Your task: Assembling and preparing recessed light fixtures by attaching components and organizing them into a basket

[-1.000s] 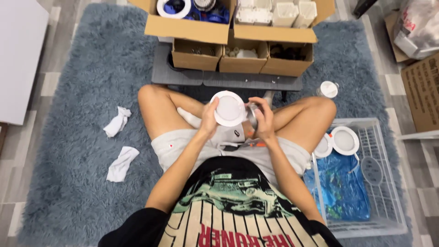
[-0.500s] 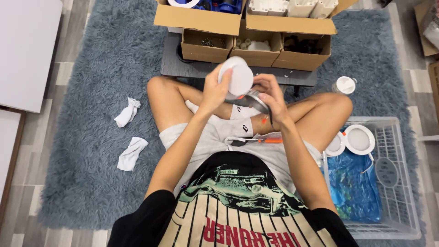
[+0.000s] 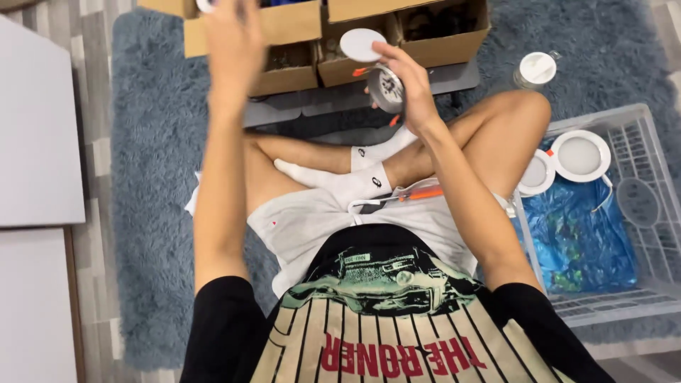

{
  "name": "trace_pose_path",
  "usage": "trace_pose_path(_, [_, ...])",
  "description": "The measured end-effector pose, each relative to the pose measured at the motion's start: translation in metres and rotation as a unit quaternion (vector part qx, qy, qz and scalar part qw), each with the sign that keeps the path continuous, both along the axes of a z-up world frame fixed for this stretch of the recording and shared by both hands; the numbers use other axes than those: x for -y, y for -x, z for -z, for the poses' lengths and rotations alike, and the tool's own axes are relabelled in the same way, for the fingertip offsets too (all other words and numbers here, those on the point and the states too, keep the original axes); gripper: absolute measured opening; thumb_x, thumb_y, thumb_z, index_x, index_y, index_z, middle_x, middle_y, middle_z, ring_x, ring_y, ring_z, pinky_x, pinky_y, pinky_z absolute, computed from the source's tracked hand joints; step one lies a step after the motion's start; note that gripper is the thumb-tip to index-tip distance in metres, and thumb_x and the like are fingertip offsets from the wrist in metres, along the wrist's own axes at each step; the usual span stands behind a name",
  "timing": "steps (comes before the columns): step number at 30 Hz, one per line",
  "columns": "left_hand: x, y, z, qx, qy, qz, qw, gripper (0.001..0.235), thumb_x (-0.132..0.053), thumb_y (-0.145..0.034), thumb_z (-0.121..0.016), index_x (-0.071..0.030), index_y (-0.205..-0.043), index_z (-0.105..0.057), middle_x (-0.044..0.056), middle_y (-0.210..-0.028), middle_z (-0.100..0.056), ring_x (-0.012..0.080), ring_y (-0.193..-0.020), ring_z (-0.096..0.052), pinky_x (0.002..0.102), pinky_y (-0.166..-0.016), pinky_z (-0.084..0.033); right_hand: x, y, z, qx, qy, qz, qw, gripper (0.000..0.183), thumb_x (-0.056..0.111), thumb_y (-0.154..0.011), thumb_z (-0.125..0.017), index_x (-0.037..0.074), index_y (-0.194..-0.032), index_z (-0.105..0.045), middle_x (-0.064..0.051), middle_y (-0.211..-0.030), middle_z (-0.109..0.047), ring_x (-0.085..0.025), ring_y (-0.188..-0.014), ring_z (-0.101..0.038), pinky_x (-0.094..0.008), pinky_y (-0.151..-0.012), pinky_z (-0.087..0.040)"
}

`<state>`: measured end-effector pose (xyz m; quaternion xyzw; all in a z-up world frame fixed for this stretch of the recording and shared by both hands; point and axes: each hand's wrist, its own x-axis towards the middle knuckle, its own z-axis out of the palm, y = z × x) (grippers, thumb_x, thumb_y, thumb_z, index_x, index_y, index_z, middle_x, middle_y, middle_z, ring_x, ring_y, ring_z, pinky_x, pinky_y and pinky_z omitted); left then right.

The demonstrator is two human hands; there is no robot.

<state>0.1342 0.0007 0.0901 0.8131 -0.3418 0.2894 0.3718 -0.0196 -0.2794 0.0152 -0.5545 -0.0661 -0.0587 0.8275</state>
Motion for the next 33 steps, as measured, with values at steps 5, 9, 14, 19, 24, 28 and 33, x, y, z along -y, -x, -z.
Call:
trace_pose_path(5, [-0.033,-0.114,0.056,0.118,-0.088,-0.132,0.980,0.014,-0.008,-0.099,-0.075,0.002,-0.108,-0.071,0.019,-0.095,-0.074,0.0372,-0.078,-0.067,0.049,-0.077,-0.055,0.008,-0.014,0.015,-0.054,0.080,0.035,0.995,0.064,0.026,-0.112,-0.054,0.014,-0.170,-0.030,-0.013,-0.138,-0.074,-0.021,-0.077,-0.073,-0.028,-0.053,-0.058])
trace_pose_path(9, [-0.040,-0.154,0.092,0.094,-0.085,-0.150,0.981,0.013,-0.006,-0.102,-0.068,0.001,-0.112,-0.071,0.022,-0.102,-0.077,0.0437,-0.086,-0.071,0.054,-0.080,-0.056,0.009,0.014,0.020,-0.072,0.087,-0.014,0.993,0.061,0.036,-0.110,-0.054,0.012,-0.163,-0.037,-0.014,-0.129,-0.074,-0.022,-0.084,-0.074,-0.028,-0.060,-0.058])
trace_pose_path(14, [-0.037,-0.149,0.092,-0.014,-0.145,-0.112,0.983,0.029,-0.027,-0.107,-0.078,0.002,-0.112,-0.082,0.022,-0.098,-0.085,0.0384,-0.079,-0.081,0.048,-0.068,-0.066,0.014,0.025,0.027,-0.132,-0.014,-0.027,0.991,0.049,0.034,-0.109,-0.053,0.005,-0.149,-0.051,-0.014,-0.122,-0.078,-0.022,-0.083,-0.075,-0.026,-0.059,-0.061])
trace_pose_path(19, [0.045,-0.012,-0.014,-0.097,-0.133,0.085,0.983,0.021,-0.017,-0.106,-0.072,0.002,-0.113,-0.077,0.014,-0.090,-0.078,0.0234,-0.068,-0.068,0.036,-0.060,-0.058,-0.001,0.010,0.029,-0.127,-0.106,0.008,0.986,0.038,0.050,-0.110,-0.048,0.014,-0.120,-0.052,-0.019,-0.125,-0.077,-0.023,-0.093,-0.075,-0.029,-0.063,-0.060])
trace_pose_path(24, [0.084,0.086,0.005,-0.054,-0.292,0.201,0.934,0.092,-0.065,-0.088,-0.092,-0.012,-0.155,-0.058,0.015,-0.128,-0.064,0.0334,-0.105,-0.067,0.047,-0.088,-0.056,-0.021,0.004,0.020,-0.143,-0.116,0.045,0.982,0.051,0.062,-0.103,-0.053,0.012,-0.112,-0.062,-0.006,-0.109,-0.069,-0.015,-0.094,-0.071,-0.025,-0.076,-0.054])
trace_pose_path(28, [0.089,0.100,0.015,-0.032,-0.307,0.159,0.938,0.087,-0.054,-0.079,-0.093,-0.012,-0.147,-0.059,0.016,-0.131,-0.062,0.0329,-0.105,-0.063,0.045,-0.087,-0.051,-0.023,0.008,0.007,-0.057,-0.078,0.059,0.994,0.055,0.060,-0.110,-0.039,0.011,-0.119,-0.060,-0.008,-0.125,-0.064,-0.019,-0.117,-0.059,-0.035,-0.111,-0.045])
trace_pose_path(33, [0.069,0.059,-0.027,-0.007,-0.258,0.201,0.945,0.067,-0.040,-0.076,-0.093,-0.013,-0.132,-0.068,0.014,-0.127,-0.064,0.0312,-0.109,-0.059,0.048,-0.093,-0.043,0.008,0.029,0.002,-0.015,-0.071,0.020,0.997,0.061,0.069,-0.109,-0.039,0.016,-0.134,-0.056,-0.009,-0.148,-0.061,-0.024,-0.128,-0.055,-0.039,-0.106,-0.045])
